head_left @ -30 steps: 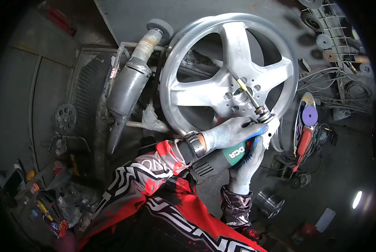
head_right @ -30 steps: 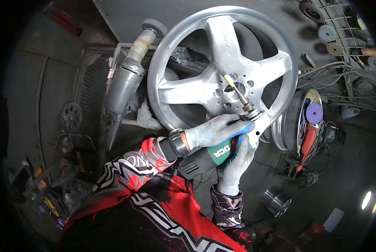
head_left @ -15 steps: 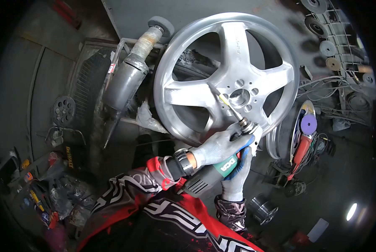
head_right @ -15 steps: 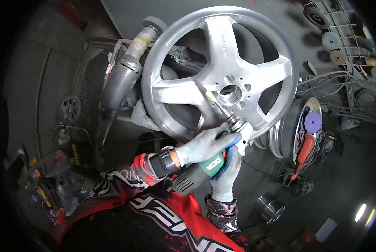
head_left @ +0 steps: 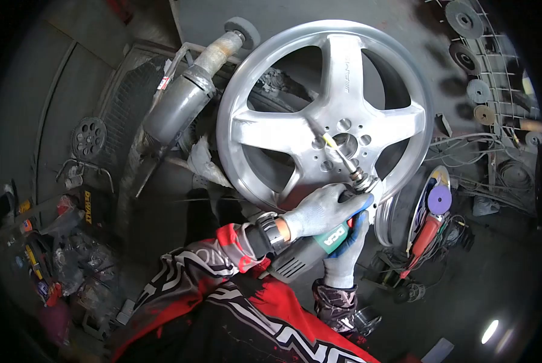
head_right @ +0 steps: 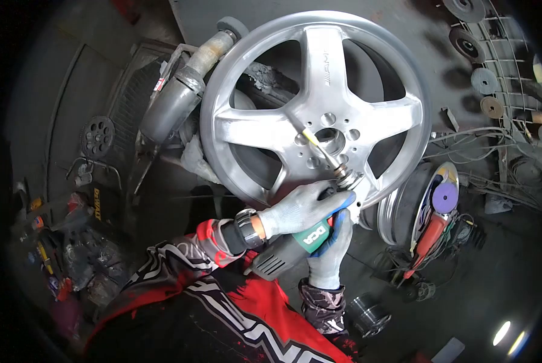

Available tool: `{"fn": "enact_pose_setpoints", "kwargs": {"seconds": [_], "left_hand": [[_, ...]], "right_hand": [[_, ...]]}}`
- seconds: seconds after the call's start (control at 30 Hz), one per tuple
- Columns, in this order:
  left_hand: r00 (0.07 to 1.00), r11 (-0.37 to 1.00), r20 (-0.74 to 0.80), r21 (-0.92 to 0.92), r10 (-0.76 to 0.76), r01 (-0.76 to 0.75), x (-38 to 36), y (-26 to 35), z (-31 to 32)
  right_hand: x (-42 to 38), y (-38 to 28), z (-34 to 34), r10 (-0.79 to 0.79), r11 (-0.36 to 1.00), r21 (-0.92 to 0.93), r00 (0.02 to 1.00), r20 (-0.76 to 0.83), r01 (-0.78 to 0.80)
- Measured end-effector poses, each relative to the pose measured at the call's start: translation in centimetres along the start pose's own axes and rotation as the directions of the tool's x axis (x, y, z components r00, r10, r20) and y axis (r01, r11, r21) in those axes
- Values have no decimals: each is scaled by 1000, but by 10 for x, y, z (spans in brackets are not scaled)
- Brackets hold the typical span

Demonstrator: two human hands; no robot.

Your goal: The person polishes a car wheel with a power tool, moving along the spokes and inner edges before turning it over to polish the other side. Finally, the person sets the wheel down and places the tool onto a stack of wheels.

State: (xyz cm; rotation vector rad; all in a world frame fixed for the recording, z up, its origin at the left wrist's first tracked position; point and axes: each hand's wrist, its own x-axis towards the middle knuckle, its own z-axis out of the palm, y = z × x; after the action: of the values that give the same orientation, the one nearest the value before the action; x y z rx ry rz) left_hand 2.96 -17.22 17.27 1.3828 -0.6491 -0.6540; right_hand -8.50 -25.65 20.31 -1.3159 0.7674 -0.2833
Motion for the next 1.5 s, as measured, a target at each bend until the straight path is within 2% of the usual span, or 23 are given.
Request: {"fn": "enact_pose_setpoints", "kwargs": {"seconds": [0.1,0.13,0.17,0.23,0.27,0.37,0.43,0.57,0.63,0.73,0.8,0.87,0.93,0.97,1.03,1.13,1.17,1.2,1.27,1.3,1.33,1.37,1.5], "left_hand": [[992,988,107,146,-73,57,21,18,-9],[993,994,67,63,-94,89,21,23,-10],[994,994,59,62,-92,88,22,20,-7],[964,964,9,20,-265,265,22,8,3],[964,964,3,17,-265,265,19,2,9],[970,972,-70,7,-234,235,12,-12,18],[998,960,-4,271,68,-65,18,-16,18],[987,949,-53,287,149,-128,30,-3,17],[949,949,-26,36,-313,314,28,10,10],[962,963,-33,10,-270,271,20,13,9],[967,967,-38,23,-253,254,23,13,11],[969,968,-87,-116,-232,221,35,9,15],[966,967,-62,-55,-251,248,38,13,11],[962,962,-38,8,-272,273,39,15,10],[964,965,-50,-3,-261,261,32,3,16],[946,949,-63,-24,-317,316,20,-2,21],[923,925,-62,-36,-380,378,17,-2,20],[975,975,-74,61,-208,212,12,-1,18],[973,971,-58,75,-222,226,22,-10,23],[972,968,-42,89,-233,236,28,-13,24],[964,966,-92,-97,-248,239,31,6,17],[965,966,-91,-98,-248,239,31,11,15],[970,973,-78,9,-229,230,19,-2,16]], "right_hand": [[16,-6,-4,-24,999,26,1000,5,24],[19,-5,-5,-120,971,-211,992,-28,111],[19,-7,-3,-121,970,-213,992,-20,114],[17,-14,3,16,987,158,997,74,-28],[17,-13,0,18,987,155,997,79,-30],[15,-9,-6,81,979,182,993,82,-95],[20,-15,-3,72,958,271,992,100,-97],[31,-12,-10,0,981,195,1000,-18,4],[27,-22,-3,51,972,223,993,110,-75],[26,-18,-12,42,996,75,992,120,-51],[30,-19,-9,39,989,139,997,67,-48],[35,-18,-10,39,979,200,999,15,-41],[41,-12,-14,-48,999,20,992,-118,50],[39,-12,-16,-47,999,19,992,-117,50],[32,-18,-9,29,973,227,998,51,-40],[26,-10,-16,35,997,66,989,146,-45],[26,-10,-16,36,997,70,989,147,-46],[26,-12,-14,47,991,116,986,157,-66],[29,-9,-16,59,983,162,984,165,-86],[34,-4,-20,-10,997,75,996,89,3],[37,-2,-21,-85,996,-20,996,20,86],[36,-3,-20,-86,996,-21,996,20,86],[28,-4,-13,47,961,270,996,70,-64]]}}
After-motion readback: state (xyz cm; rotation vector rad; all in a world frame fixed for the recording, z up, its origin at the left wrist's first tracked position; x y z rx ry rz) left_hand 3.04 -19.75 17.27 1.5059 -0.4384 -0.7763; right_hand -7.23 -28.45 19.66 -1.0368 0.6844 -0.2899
